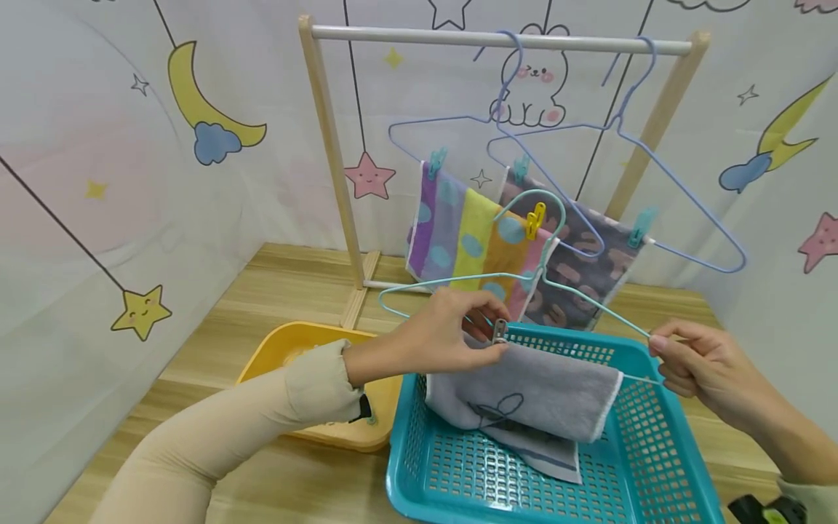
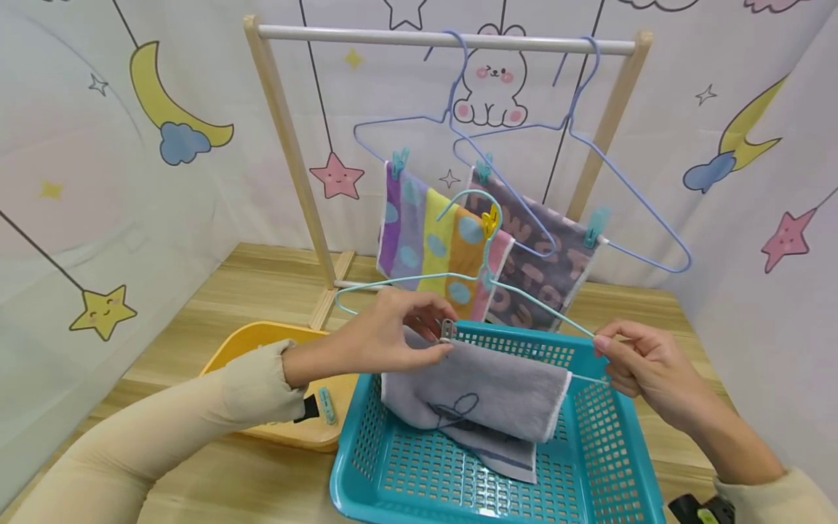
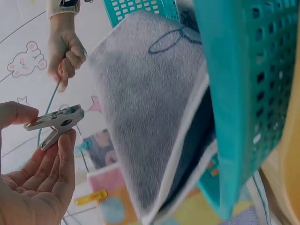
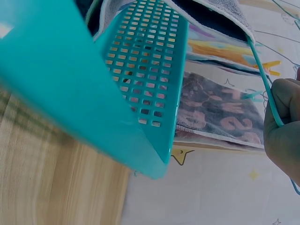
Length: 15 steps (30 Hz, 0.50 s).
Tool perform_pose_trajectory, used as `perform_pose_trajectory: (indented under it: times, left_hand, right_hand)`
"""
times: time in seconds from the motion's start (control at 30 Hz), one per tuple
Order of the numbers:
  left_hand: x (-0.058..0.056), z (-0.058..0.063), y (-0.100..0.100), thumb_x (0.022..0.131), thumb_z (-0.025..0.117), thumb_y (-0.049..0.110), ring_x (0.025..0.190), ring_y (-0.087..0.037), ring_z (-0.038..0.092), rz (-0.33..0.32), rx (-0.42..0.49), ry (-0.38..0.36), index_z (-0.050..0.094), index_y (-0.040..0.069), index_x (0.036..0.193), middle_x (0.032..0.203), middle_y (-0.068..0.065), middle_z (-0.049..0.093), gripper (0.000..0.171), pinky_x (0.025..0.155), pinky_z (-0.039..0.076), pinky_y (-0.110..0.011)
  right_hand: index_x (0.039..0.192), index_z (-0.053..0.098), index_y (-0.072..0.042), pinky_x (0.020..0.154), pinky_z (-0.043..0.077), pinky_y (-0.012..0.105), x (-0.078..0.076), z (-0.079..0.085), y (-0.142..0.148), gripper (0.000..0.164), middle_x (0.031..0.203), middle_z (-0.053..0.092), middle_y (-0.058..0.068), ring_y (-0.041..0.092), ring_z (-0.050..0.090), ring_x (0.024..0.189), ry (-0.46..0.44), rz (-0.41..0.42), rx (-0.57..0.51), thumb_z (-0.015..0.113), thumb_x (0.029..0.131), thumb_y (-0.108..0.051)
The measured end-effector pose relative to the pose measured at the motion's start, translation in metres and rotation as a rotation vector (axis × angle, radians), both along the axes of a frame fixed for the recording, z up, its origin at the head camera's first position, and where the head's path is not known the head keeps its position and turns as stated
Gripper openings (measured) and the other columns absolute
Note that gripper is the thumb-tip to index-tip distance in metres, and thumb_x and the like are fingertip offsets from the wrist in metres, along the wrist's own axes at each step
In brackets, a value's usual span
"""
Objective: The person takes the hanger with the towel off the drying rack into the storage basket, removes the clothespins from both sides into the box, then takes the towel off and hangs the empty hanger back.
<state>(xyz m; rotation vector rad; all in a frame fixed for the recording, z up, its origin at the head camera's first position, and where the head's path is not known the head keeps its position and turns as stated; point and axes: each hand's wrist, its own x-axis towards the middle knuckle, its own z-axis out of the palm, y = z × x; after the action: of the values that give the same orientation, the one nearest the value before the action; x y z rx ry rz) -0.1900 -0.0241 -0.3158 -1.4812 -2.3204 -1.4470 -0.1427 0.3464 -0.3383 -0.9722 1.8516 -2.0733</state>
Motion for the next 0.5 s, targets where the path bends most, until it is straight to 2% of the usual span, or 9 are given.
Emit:
perform_pose_trajectory:
  times: [0.27, 0.5]
  left_hand:
    - [-0.004, 0.006, -0.036, 0.085, 0.075, 0.01, 0.078, -0.003, 0.067, 0.066, -0.008, 0.04, 0.066, 0.002, 0.106, 0.09, -0.001, 0.07, 0.024, 0.072, 0.057, -0.024]
    - [-0.003, 0.006, -0.061, 0.084, 0.076, 0.011, 0.079, -0.004, 0.066, 0.153, -0.024, 0.039, 0.068, 0.005, 0.106, 0.092, 0.002, 0.071, 0.024, 0.073, 0.057, -0.025]
  right_hand:
    - [0.104, 0.061, -0.002, 0.036, 0.014, 0.032, 0.002, 0.006, -0.003, 0.042, 0.059, 0.024, 0.006, 0.019, 0.017, 0.043, 0.001, -0.039, 0.085, 0.022, 0.104, 0.014]
    - [0.105, 0.061, -0.003, 0.037, 0.013, 0.031, 0.002, 0.004, -0.004, 0.043, 0.06, 0.023, 0.006, 0.019, 0.016, 0.044, -0.008, -0.026, 0.07, 0.022, 0.103, 0.015]
